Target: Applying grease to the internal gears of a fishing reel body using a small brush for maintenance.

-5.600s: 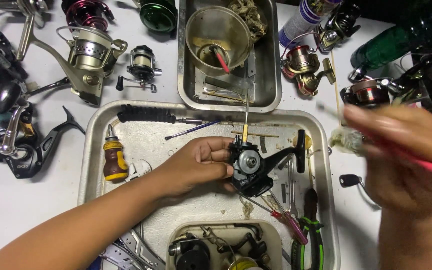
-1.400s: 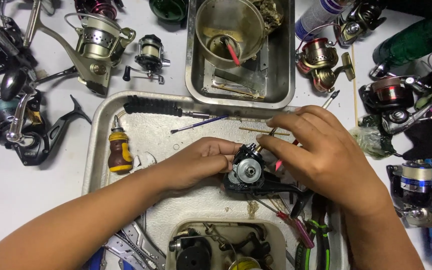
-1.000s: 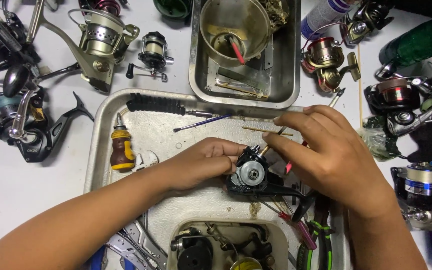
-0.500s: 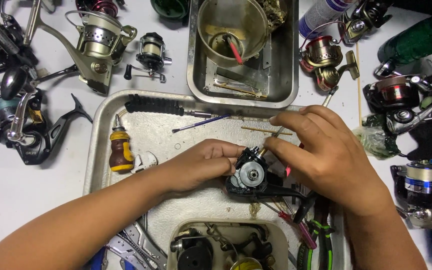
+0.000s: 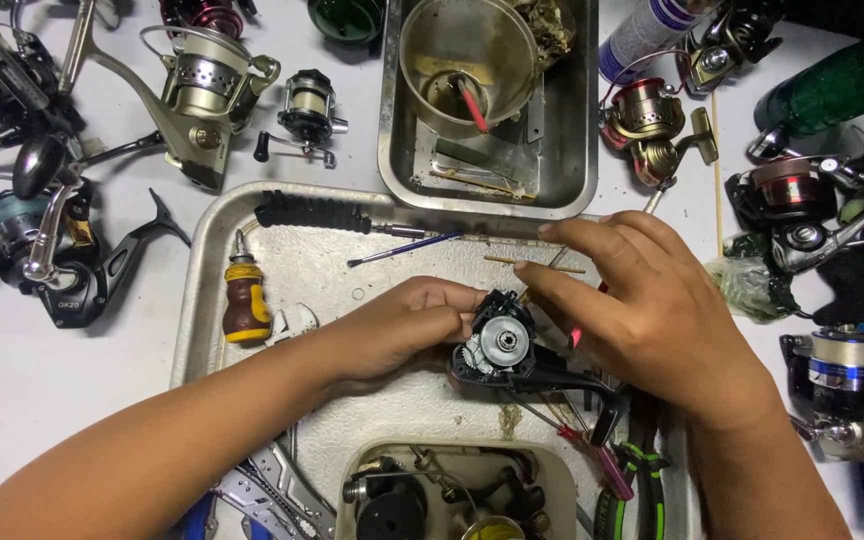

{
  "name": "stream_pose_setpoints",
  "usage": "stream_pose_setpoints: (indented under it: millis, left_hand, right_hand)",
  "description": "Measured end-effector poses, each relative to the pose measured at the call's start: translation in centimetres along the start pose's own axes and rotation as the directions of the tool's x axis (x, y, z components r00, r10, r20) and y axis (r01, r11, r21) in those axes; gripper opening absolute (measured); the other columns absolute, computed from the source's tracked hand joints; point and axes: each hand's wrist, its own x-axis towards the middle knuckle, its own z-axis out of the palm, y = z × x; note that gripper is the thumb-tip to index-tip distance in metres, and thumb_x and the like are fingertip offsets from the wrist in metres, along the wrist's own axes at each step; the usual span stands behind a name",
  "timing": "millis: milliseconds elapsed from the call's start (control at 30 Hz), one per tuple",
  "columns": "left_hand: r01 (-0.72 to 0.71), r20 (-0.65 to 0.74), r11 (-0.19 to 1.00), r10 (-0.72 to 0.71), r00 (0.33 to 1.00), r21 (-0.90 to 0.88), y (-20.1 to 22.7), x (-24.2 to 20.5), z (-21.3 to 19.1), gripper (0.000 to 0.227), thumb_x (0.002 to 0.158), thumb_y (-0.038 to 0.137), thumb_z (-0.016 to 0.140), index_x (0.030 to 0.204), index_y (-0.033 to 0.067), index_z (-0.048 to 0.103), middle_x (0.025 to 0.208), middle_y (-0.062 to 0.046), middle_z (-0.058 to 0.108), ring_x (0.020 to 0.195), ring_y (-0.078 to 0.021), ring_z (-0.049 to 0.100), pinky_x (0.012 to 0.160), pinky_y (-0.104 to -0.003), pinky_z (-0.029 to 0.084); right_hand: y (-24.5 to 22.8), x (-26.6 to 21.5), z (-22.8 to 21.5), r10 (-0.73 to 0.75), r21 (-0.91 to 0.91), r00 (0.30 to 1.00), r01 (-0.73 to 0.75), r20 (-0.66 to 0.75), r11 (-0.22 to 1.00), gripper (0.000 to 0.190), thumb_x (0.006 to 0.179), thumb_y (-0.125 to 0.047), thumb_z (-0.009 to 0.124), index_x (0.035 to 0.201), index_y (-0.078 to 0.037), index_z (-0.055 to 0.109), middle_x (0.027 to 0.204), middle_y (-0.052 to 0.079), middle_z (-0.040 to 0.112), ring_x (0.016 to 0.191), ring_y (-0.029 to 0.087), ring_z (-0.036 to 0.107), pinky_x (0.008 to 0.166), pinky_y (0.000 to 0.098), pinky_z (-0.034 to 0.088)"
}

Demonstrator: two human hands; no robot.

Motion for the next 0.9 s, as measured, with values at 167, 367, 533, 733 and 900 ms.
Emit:
stream_pose_setpoints:
  millis: [167,367,533,733,900]
  left_hand:
    - [0.02,-0.027,0.998,-0.018,0.999,0.056,-0.27,0.1,-0.17,0.047,0.091,0.008,0.041,0.126,-0.0006,0.072,0.1,-0.004,0.074,0.085,-0.0089,0.063,0.082,-0.023,0.046]
    - [0.025,-0.021,0.996,-0.023,1.0,0.089,0.3,0.04,0.11,0.051,0.09,0.008,0.04,0.132,-0.0004,0.068,0.112,-0.008,0.075,0.095,-0.0122,0.067,0.093,-0.027,0.05]
    - [0.04,-0.02,0.997,-0.039,0.999,0.072,0.32,0.09,0.21,0.052,0.089,0.006,0.043,0.135,-0.0023,0.067,0.114,-0.008,0.075,0.096,-0.012,0.068,0.091,-0.024,0.05]
    - [-0.002,0.005,0.995,0.001,1.0,0.101,0.22,0.02,0.09,0.051,0.091,0.007,0.042,0.135,-0.0019,0.066,0.115,-0.007,0.074,0.097,-0.0118,0.067,0.093,-0.026,0.049]
    - [0.0,0.015,0.996,-0.001,1.0,0.094,0.33,-0.01,0.16,0.049,0.092,0.008,0.045,0.136,-0.0023,0.065,0.122,-0.01,0.073,0.106,-0.0164,0.069,0.098,-0.028,0.05]
  right_hand:
    - [-0.1,0.13,-0.15,0.005,0.009,1.0,-0.005,-0.003,1.0,0.023,0.088,-0.008,0.081,0.107,-0.01,0.069,0.128,0.017,0.063,0.094,0.036,0.061,0.082,0.0472,0.053]
    - [-0.13,0.22,-0.27,-0.017,0.021,1.0,0.018,-0.022,1.0,0.024,0.092,-0.011,0.079,0.115,-0.01,0.07,0.129,0.017,0.063,0.091,0.035,0.061,0.087,0.0485,0.052]
    - [-0.22,0.21,-0.28,-0.014,0.013,1.0,0.015,-0.018,1.0,0.022,0.088,-0.009,0.083,0.106,-0.009,0.07,0.126,0.015,0.065,0.093,0.035,0.063,0.085,0.0479,0.054]
    - [-0.09,0.27,-0.31,-0.039,-0.015,0.999,0.039,-0.026,0.999,0.029,0.093,-0.015,0.078,0.12,-0.011,0.07,0.126,0.018,0.065,0.093,0.035,0.063,0.087,0.0482,0.052]
    - [-0.12,0.24,-0.19,-0.033,0.008,0.999,0.034,-0.028,0.999,0.013,0.093,-0.006,0.077,0.104,-0.009,0.07,0.123,0.015,0.065,0.088,0.029,0.062,0.092,0.0494,0.052]
